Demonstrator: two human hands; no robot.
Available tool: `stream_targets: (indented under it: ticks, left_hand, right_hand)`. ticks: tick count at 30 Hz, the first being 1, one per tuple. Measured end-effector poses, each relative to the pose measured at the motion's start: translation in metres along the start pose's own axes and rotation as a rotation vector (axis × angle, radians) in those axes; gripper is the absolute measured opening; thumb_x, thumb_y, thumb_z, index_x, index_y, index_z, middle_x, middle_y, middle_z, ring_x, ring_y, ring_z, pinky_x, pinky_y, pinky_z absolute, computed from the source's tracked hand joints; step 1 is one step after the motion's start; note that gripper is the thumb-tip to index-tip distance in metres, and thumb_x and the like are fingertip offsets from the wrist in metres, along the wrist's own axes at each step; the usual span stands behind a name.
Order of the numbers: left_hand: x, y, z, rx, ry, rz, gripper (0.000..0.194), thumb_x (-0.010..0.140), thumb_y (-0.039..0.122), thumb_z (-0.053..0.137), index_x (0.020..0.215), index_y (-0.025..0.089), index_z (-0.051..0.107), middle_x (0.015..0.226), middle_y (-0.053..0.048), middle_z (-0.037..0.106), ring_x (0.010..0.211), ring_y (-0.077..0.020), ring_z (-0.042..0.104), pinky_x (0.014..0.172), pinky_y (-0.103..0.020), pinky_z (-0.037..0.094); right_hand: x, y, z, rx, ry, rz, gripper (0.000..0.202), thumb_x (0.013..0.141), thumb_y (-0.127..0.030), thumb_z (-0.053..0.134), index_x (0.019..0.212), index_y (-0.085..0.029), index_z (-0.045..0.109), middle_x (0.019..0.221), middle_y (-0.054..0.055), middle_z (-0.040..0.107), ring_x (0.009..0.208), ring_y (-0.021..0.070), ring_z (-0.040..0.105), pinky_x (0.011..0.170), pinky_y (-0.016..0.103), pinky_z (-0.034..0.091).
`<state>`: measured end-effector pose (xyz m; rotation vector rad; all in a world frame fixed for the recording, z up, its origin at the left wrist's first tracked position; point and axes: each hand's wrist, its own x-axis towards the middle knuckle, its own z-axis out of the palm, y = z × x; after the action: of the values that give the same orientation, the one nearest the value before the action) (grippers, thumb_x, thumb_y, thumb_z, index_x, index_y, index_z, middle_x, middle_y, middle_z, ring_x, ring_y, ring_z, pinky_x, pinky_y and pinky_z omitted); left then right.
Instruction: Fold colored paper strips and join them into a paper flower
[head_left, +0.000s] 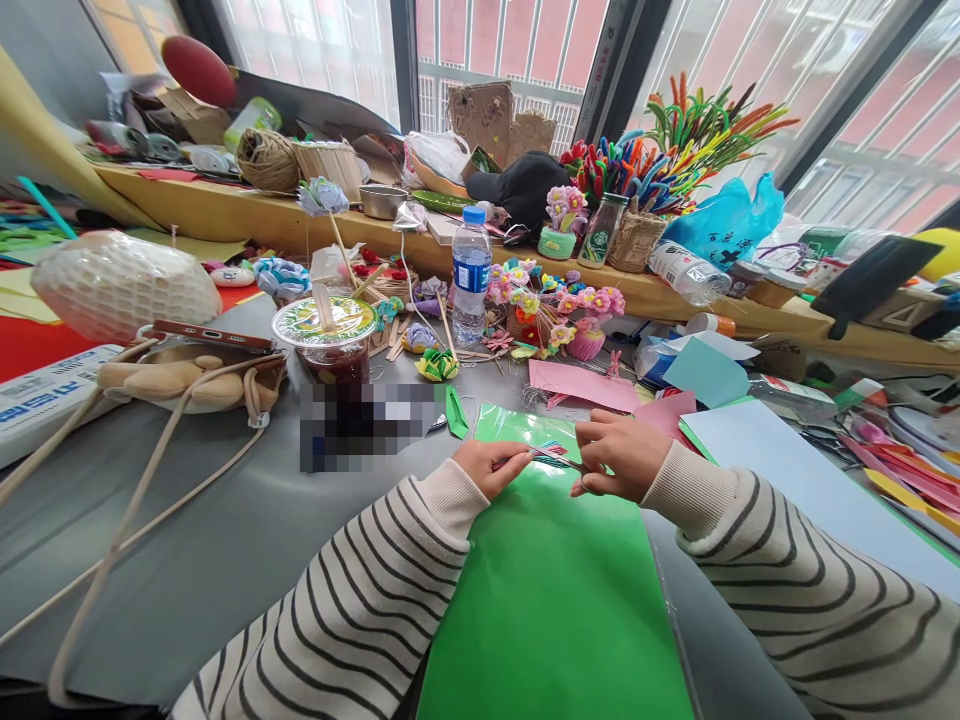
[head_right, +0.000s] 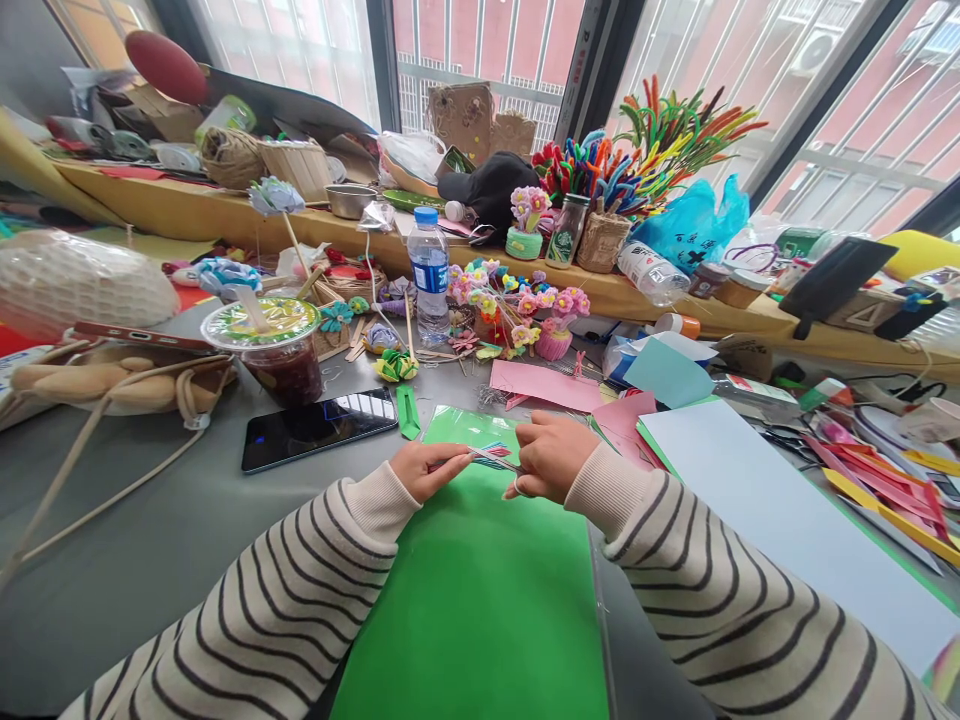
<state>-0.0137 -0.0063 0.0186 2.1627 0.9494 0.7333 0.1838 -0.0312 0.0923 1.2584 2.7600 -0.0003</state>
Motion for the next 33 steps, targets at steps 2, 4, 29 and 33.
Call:
stream_targets:
  ticks: [2,4,29,33]
  left_hand:
    - [0.0,0.0,0.0,0.006,0.0,0.002,0.04,0.081,0.039,0.036,0.089,0.014,0.066,0.044,0.003,0.04,0.043,-0.0066,0.029,0.042,-0.017,0.025]
    - [0.0,0.001,0.0,0.011,0.003,0.003,0.04,0.08,0.038,0.036,0.087,0.013,0.066,0.045,0.003,0.041,0.043,-0.0068,0.03,0.042,-0.018,0.026]
    - [0.001,0.0,0.001,0.001,-0.015,0.014,0.035,0.08,0.033,0.037,0.084,0.012,0.065,0.047,0.004,0.035,0.045,-0.0066,0.03,0.043,-0.017,0.026]
    - [0.001,0.0,0.0,0.004,-0.016,0.014,0.035,0.08,0.033,0.037,0.085,0.012,0.065,0.047,0.004,0.034,0.045,-0.0065,0.03,0.043,-0.017,0.026]
  right_hand:
    - [-0.001,-0.001,0.0,0.022,-0.02,0.017,0.037,0.069,-0.049,0.055,0.053,-0.017,0.061,0.064,0.005,0.057,0.064,0.0151,0.043,0.052,0.026,0.03]
    - [-0.001,-0.001,0.001,0.039,-0.032,0.025,0.038,0.068,-0.051,0.055,0.052,-0.016,0.061,0.064,0.005,0.056,0.064,0.015,0.043,0.053,0.026,0.031]
    - [0.004,0.005,0.014,0.207,-0.037,0.006,0.043,0.068,-0.05,0.056,0.043,-0.015,0.053,0.056,0.003,0.054,0.059,0.0119,0.043,0.049,0.023,0.028]
    - [0.003,0.006,0.017,0.229,-0.01,-0.02,0.043,0.07,-0.047,0.055,0.042,-0.015,0.051,0.056,0.003,0.053,0.058,0.0116,0.042,0.05,0.023,0.029]
